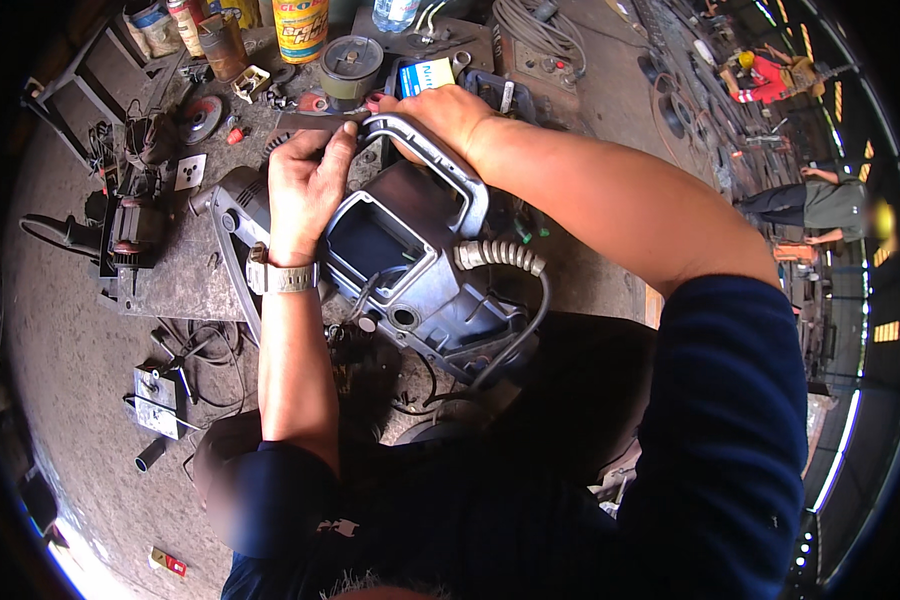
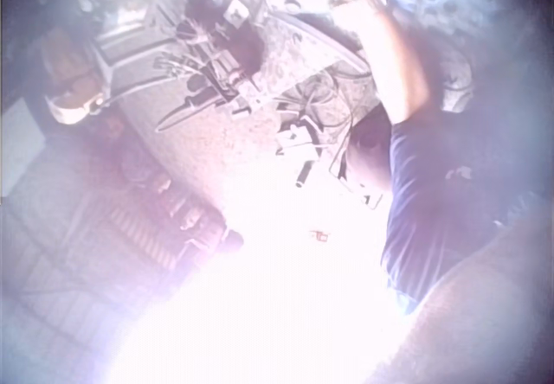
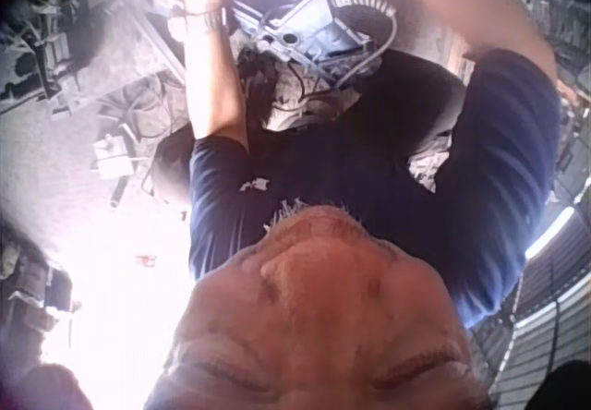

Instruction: The person sits on the floor and works on a handheld power tool, repeatedly inserting and removing a small metal piece from the tool's housing. The person also briefly uses a hammer to tap a component before continuing to adjust the metal piece by hand.

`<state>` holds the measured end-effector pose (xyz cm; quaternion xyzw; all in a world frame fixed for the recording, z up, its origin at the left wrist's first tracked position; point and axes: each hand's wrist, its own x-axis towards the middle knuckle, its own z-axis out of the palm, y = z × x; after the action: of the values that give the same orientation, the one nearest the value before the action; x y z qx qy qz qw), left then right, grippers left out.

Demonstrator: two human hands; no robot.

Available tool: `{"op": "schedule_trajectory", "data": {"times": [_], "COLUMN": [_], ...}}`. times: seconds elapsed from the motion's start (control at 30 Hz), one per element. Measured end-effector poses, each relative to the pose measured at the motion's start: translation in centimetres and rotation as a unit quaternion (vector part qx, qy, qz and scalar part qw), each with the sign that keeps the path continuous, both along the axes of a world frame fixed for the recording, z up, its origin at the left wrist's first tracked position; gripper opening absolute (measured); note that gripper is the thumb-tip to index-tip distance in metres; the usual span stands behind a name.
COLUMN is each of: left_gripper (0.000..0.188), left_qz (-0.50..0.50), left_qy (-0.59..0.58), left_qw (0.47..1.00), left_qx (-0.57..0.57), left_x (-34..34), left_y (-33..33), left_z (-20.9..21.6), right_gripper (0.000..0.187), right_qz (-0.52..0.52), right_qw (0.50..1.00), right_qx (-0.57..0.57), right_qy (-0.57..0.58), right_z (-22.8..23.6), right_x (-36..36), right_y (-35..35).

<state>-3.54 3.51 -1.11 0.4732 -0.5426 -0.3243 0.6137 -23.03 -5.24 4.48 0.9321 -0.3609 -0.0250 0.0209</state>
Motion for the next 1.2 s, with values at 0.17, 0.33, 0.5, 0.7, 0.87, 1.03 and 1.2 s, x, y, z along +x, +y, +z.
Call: {"op": "schedule_trajectory", "data": {"times": [0.17, 0.33, 0.5, 0.7, 0.87, 1.03, 1.2], "left_gripper": [0.024, 0.019, 0.016, 0.013, 0.012, 0.014, 0.009], "left_qz": [-0.032, -0.046, -0.029, 0.049, -0.008, -0.018, -0.030], "left_qy": [0.015, 0.028, 0.022, 0.109, 0.268, 0.233, 0.216], "left_qw": [0.999, 0.998, 0.998, 0.991, 0.963, 0.972, 0.976], "left_qx": [-0.004, -0.019, -0.055, -0.064, 0.013, -0.010, -0.024], "left_x": [0.2, 0.0, 0.1, 0.8, 1.0, 1.7, 2.2], "left_y": [0.0, 0.1, 0.5, 0.7, 1.6, 2.2, 2.1], "left_z": [-0.4, -0.5, 0.2, 0.0, -0.3, -0.2, -0.5], "right_gripper": [0.037, 0.029, 0.026, 0.024, 0.021, 0.024, 0.024], "right_qz": [-0.002, -0.038, -0.046, -0.059, -0.068, -0.058, -0.066], "right_qw": [0.999, 0.999, 0.999, 0.997, 0.997, 0.998, 0.998], "right_qx": [0.011, 0.004, 0.010, 0.028, 0.016, -0.013, -0.012], "right_qy": [-0.032, 0.017, 0.026, 0.040, 0.045, 0.028, 0.012], "right_z": [0.5, 0.4, 0.1, 0.0, -0.2, -0.8, -0.9], "right_x": [0.1, -0.2, -0.7, -0.7, -0.6, -0.7, -1.0], "right_y": [0.4, 0.7, 0.7, 0.6, 0.8, 0.9, 0.8]}}
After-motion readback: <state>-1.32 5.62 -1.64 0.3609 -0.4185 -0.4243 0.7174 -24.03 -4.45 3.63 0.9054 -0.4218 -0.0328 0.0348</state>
